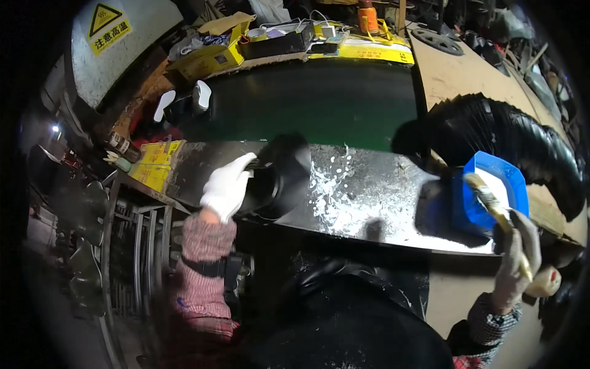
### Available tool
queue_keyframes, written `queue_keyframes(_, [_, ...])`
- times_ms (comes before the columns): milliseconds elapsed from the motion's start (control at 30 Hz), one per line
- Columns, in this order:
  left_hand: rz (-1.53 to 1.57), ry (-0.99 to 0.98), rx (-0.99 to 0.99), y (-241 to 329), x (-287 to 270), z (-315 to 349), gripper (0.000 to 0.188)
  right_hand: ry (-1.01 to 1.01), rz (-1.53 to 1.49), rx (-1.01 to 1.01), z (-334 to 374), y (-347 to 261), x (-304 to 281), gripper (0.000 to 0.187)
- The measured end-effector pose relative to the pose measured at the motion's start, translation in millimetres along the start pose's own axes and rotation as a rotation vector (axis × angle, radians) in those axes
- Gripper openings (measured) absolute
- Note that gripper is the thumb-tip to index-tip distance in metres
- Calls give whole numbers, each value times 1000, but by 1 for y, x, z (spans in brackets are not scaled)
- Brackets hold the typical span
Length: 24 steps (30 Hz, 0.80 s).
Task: The person repeatedly applies a white adhesive to the edges and surfaces of black shoe parts using a brush. They dip the brush into a blue container, spread the adhesive on each part, and place the treated parts on a nearby rack. The process is repeated for multiple parts throughout the clip.
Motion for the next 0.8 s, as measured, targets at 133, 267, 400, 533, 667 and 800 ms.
queue_keyframes(133, [496,251,95,-47,40,54,39,12,-327,190,-16,-46,76,28])
queue_keyframes(267, [1124,-241,-140,-67,129,92,24,-248,-878,114,-27,-104,190,32])
queue_keyframes(400, [1256,-56,-102,-31,116,110,34,-630,-694,-304,-49,-169,249,29])
queue_keyframes(533, [1624,30,-250,-36,114,112,49,-403,-869,307,-25,-89,261,28])
queue_keyframes(667, [1731,48,-221,-26,115,100,36,-552,-960,404,12,-66,231,21])
queue_keyframes(800, [1435,-82,-253,-1,130,100,9,-247,-805,105,-56,-112,231,21])
Point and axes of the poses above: each hand's wrist, its own z-axis away from the middle knuckle, its own x-axis out of the palm, y = z × x, the point moved 5 cm from there along -z, towards the middle knuckle, and after that the axes turned 7 degrees about -x, right-handed, at the moved point
